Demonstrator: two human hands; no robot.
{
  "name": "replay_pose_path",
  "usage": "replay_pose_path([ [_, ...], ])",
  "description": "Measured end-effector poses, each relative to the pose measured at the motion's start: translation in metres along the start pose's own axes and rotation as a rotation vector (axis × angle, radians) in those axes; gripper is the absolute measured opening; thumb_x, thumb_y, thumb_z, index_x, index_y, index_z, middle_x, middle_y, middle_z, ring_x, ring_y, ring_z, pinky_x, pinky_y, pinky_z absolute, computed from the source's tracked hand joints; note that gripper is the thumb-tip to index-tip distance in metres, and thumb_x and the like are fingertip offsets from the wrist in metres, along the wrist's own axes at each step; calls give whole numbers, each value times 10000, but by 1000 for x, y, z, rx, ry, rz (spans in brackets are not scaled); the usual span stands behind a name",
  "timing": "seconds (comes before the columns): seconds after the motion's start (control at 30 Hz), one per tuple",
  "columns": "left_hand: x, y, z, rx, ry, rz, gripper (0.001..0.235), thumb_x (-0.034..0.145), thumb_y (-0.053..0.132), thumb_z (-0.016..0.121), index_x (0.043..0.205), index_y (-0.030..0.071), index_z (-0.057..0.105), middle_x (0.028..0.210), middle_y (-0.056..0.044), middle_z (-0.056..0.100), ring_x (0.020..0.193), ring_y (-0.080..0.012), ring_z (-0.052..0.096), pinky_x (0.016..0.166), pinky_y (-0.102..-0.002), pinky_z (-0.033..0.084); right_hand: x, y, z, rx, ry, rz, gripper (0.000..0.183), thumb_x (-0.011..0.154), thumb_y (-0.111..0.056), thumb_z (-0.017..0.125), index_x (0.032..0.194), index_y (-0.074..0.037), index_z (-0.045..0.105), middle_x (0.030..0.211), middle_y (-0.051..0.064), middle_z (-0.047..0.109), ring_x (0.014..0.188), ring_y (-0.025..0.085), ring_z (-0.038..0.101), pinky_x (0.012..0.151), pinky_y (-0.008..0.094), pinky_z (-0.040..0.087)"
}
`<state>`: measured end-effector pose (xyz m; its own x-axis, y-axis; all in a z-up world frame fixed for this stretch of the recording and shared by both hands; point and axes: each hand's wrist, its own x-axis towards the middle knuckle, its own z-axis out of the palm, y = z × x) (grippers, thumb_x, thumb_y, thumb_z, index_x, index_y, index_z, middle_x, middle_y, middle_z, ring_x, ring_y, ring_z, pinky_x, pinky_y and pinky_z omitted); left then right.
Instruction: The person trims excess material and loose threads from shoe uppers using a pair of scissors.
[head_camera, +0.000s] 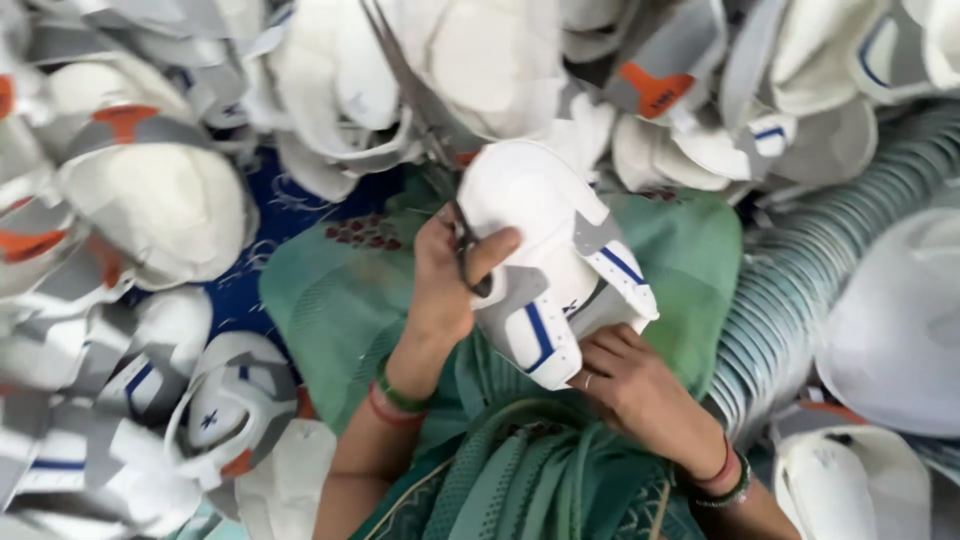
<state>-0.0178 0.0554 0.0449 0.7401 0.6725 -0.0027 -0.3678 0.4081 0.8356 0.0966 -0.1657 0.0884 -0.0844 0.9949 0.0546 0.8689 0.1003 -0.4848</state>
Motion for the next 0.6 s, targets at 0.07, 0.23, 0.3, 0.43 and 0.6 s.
replay_pose_path([
  [0.07,-4,2,-6,15,17,-2,368,845,73,832,1163,-29,678,1074,-69,750,932,-143,685,836,-287,562,-10,10,10,4,-42,-2,356,733,-105,763,1086,-108,714,1126,69,693,1097,325,651,948,436,519],
  [0.23,-22,62,-60,273,53,82,380,790,61,874,1124,-18,710,1031,-66,758,891,-152,696,796,-299,585,-13,35,-4,544,-130,-6,505,795,-79,816,1288,-61,705,1300,129,711,1181,323,676,957,402,538],
  [0.3,-40,89,-117,-29,332,597,413,856,197,704,1222,12,655,1205,-117,685,1114,-212,612,1016,-375,446,-14,52,-3,760,99,128,367,845,-39,743,1212,-51,742,1230,115,771,1146,291,743,952,364,578],
  [0.43,-110,151,-306,-203,455,1421,195,1215,102,491,1053,6,540,1063,-55,566,910,-100,546,823,-229,451,20,72,15,628,140,293,309,857,-42,730,1165,-51,756,1140,88,801,1029,244,770,887,323,576],
  [0.6,-72,150,-196,305,997,1566,264,1061,215,565,1243,25,581,1158,-119,643,937,-163,614,791,-268,513,115,42,12,291,231,53,443,844,-55,751,1276,-67,655,1308,122,672,1172,316,669,963,380,542],
])
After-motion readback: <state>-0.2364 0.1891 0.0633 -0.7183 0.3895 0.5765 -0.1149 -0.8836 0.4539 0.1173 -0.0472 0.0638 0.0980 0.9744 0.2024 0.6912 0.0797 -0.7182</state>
